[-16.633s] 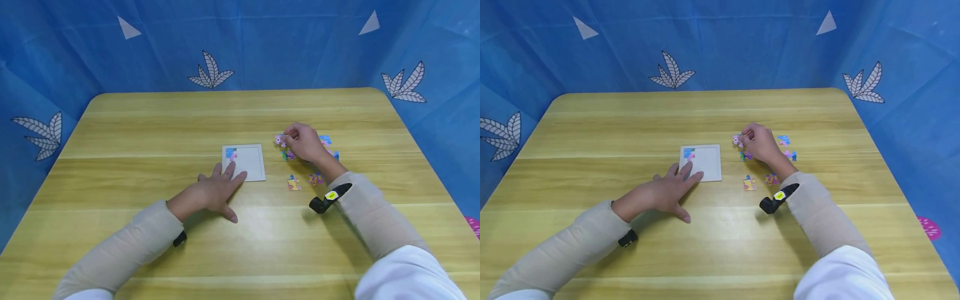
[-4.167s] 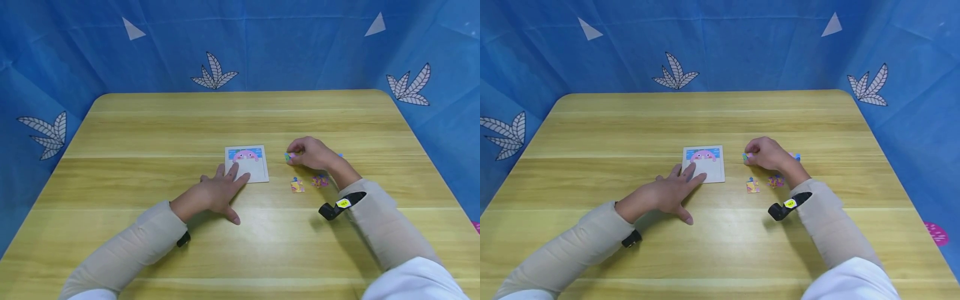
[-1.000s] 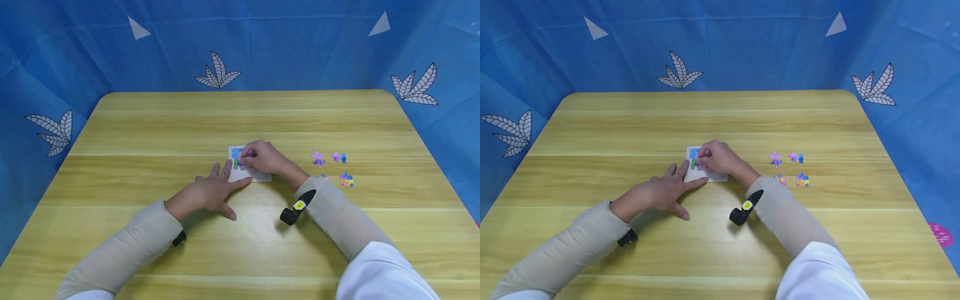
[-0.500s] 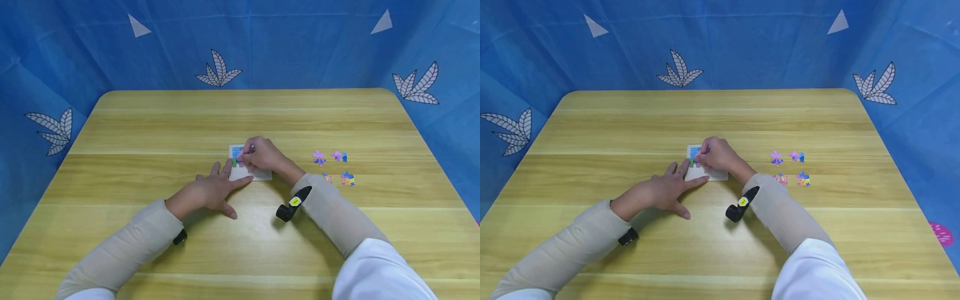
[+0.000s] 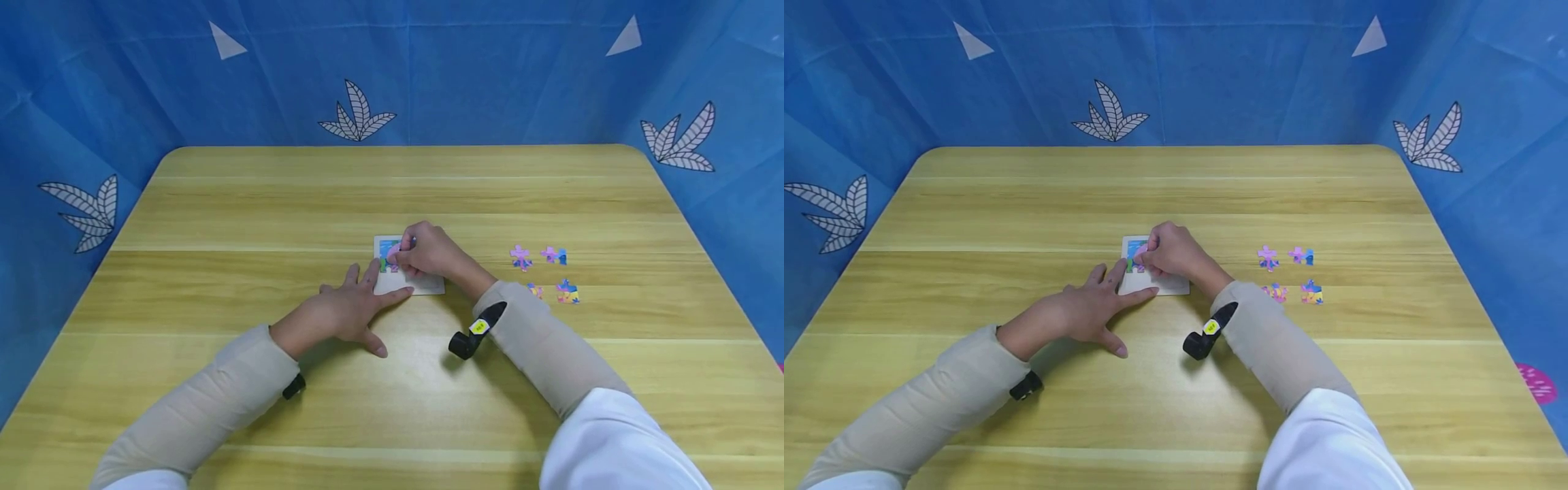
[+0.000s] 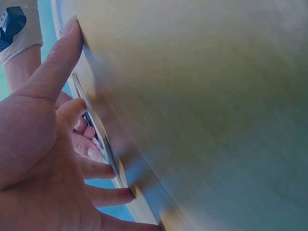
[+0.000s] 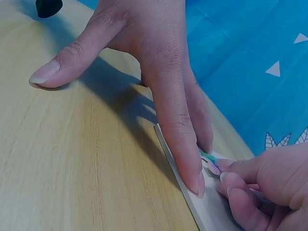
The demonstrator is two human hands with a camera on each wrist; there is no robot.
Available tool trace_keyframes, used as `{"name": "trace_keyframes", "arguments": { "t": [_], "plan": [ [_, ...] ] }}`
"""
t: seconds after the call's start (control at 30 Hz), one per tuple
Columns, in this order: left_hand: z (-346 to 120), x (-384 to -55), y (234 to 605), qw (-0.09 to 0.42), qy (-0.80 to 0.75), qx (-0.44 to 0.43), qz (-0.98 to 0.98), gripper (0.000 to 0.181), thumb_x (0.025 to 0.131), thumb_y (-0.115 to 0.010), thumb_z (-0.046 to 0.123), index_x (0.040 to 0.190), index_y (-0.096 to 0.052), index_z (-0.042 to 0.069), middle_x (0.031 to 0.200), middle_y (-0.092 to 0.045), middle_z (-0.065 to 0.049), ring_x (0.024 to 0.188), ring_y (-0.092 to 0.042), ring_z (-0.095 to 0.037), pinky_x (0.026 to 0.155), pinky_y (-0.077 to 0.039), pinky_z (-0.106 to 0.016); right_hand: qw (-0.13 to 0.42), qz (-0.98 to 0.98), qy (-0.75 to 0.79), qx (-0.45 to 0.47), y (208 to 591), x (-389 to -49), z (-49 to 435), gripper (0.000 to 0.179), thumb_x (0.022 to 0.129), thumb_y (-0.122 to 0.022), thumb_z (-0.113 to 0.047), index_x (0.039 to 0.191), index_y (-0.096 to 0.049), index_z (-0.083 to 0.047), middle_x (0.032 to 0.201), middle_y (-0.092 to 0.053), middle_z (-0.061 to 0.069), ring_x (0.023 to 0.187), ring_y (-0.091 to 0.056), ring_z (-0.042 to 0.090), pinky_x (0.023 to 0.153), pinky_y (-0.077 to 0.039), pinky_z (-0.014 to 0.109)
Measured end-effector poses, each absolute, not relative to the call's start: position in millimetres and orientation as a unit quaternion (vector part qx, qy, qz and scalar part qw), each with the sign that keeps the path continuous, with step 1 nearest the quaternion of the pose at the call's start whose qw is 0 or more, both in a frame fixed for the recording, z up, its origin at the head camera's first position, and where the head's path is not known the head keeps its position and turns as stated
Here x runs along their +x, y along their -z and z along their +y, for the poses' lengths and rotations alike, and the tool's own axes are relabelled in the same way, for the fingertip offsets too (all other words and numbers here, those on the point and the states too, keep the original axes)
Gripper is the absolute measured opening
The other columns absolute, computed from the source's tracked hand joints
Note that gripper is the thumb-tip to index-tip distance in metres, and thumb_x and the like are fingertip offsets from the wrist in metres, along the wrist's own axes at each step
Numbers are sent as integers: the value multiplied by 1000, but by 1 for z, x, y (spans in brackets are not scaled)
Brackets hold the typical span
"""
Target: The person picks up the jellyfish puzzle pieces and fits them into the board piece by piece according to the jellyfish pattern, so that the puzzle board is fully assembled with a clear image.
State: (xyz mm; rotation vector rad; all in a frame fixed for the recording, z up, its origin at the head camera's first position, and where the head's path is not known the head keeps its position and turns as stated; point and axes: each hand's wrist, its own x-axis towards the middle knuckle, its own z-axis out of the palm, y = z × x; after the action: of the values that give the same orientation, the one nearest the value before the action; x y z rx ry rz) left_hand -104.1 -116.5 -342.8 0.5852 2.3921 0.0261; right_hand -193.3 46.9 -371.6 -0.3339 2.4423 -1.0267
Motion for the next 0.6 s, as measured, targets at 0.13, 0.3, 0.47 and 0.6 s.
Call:
{"name": "trace_keyframes", "arguments": {
  "t": [0.13, 0.3, 0.47, 0.6],
  "plan": [
    [-117, -104, 343, 334, -7, 223, 916, 99, 71, -69, 64, 147, -6, 49, 156, 16, -20, 139, -2, -50, 88, -28, -77, 240, 887, 376, -116, 371, -193, 46, 21, 86, -69, -19, 78, -56, -5, 64, -64, 7, 51, -59, 13, 50, -49, 23],
    [-117, -104, 344, 335, -7, 223, 915, 100, 71, -68, 64, 147, -6, 50, 156, 16, -20, 140, -1, -50, 87, -29, -77, 250, 885, 377, -112, 371, -194, 45, 21, 87, -69, -20, 79, -56, -5, 65, -64, 7, 52, -59, 13, 51, -50, 24],
    [-117, -104, 345, 332, -6, 225, 916, 100, 70, -68, 65, 147, -6, 50, 155, 16, -20, 140, -1, -50, 86, -29, -77, 253, 882, 382, -113, 372, -195, 46, 21, 87, -69, -20, 79, -57, -5, 65, -64, 7, 52, -59, 13, 52, -51, 24],
    [-117, -105, 345, 330, -1, 227, 916, 100, 70, -68, 65, 147, -6, 49, 156, 16, -20, 140, -2, -50, 87, -30, -76, 253, 881, 384, -113, 372, -195, 47, 21, 87, -69, -20, 79, -57, -5, 64, -64, 7, 51, -58, 13, 52, -51, 24]
  ]
}}
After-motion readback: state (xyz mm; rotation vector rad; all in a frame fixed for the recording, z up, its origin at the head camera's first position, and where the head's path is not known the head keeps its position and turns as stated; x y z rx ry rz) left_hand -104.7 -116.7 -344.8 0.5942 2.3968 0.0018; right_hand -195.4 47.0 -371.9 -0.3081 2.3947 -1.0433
